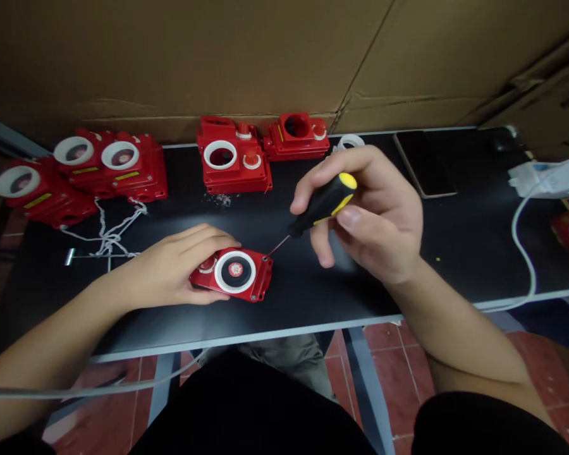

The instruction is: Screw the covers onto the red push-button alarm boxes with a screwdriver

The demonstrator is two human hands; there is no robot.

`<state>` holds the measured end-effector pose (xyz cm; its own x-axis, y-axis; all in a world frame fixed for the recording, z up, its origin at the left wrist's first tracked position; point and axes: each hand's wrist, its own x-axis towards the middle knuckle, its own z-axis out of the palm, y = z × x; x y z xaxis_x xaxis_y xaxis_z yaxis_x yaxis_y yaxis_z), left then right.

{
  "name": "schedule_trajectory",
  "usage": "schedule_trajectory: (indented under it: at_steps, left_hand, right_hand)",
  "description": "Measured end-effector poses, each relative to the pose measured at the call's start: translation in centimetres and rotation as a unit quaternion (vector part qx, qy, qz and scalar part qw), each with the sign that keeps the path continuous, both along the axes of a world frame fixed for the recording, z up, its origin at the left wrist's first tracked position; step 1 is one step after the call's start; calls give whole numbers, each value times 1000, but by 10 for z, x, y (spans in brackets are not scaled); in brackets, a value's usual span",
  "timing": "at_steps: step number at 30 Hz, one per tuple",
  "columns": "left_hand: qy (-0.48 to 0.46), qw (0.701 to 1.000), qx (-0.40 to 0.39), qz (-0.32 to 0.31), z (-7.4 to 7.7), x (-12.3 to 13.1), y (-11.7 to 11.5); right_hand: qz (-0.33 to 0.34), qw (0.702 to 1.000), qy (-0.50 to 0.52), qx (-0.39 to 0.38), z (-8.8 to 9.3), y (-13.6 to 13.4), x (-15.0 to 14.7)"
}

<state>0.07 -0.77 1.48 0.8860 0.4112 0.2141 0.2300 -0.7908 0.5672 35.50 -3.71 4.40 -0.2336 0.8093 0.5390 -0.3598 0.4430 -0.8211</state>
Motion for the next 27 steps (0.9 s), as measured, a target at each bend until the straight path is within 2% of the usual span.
schedule_trajectory:
  at_steps: [2,4,8,13,18,20,24,27]
  left_hand:
    - [4,1000,5,3,-1,0,0]
    - [9,1000,6,7,-2,0,1]
    - [14,1000,5,11,-1,0,4]
    - [11,1000,25,9,1,-3,6]
    - [22,999,40,10,2,-4,4]
    - [28,999,43,10,3,-3,4]
    - [38,999,26,15,6,-2,4]
    - [31,999,15,21,6,-3,5]
  right_hand:
    - [6,1000,-17,-17,6,-2,-1]
    - [-17,999,-27,-16,11,-4,-1]
    - [-51,997,-59,23,18,-2,-2]
    - [-9,996,-85,21,28,8,-9]
    - [28,1000,-6,4,22,2,-13]
    - [-4,1000,-5,25,17,-3,-11]
    - [-130,984,-77,94,11,-8,-4]
    - [-166,978,-83,94,8,-6,-3]
